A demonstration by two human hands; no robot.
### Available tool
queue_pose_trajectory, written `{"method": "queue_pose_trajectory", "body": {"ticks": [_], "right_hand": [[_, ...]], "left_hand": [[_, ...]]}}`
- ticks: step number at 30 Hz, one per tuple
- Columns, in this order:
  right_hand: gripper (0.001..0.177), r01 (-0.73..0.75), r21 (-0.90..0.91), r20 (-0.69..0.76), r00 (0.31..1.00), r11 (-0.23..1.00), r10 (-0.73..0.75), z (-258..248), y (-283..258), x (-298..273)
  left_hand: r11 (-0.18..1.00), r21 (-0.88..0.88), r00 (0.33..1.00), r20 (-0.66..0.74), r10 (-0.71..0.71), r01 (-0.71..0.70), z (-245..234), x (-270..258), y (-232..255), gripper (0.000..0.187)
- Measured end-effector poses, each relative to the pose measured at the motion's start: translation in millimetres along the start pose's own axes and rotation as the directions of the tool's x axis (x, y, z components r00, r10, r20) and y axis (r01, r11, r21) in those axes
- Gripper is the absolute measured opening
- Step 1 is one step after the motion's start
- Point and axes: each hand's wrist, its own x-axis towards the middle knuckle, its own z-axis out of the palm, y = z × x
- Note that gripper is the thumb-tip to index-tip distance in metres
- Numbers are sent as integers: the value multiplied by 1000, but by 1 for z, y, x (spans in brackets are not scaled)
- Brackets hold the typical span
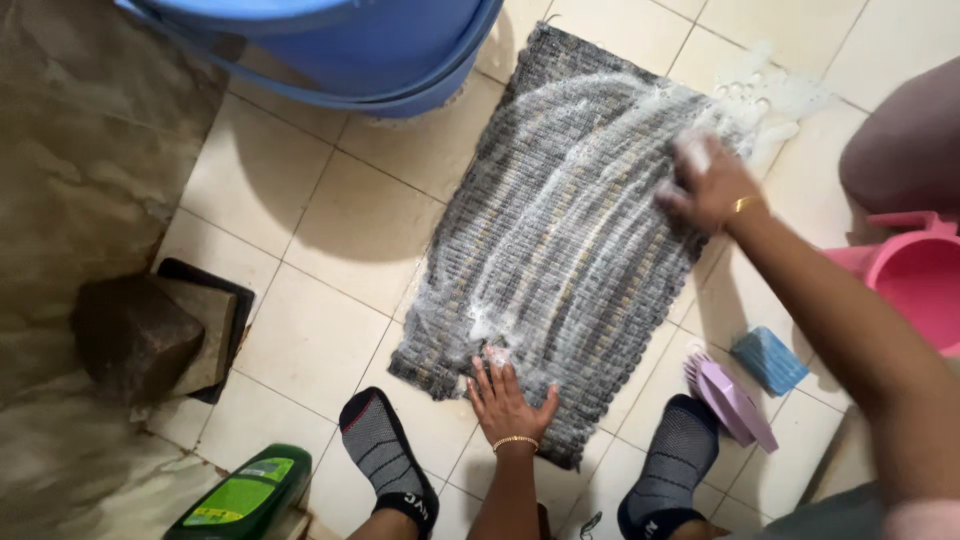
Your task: The person scrubs a mat on a tiled floor by hand using a brush and soapy water from buckets, occasionally pouring water from a pink mug and wringing the mat.
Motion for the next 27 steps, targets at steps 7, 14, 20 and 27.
{"method": "queue_pose_trajectory", "body": {"ticks": [7, 14, 20, 27], "right_hand": [[98, 370, -125, 446, 850, 921, -281, 23, 7, -256], [91, -4, -94, 31, 999, 996, 7, 40, 81, -296], [59, -270, 75, 384, 896, 960, 223, 62, 19, -300], [76, -205, -43, 610, 769, 978, 189, 33, -13, -301]], "left_hand": [[999, 36, 999, 39, -6, 5, -12, 8, 4, 90], [997, 79, 1000, 2, 7, -7, -13, -2, 6, 91], [990, 142, 999, 47, -14, 7, -12, -7, 9, 96], [910, -17, 889, -222, 400, -414, -8, -21, 13, 111]]}}
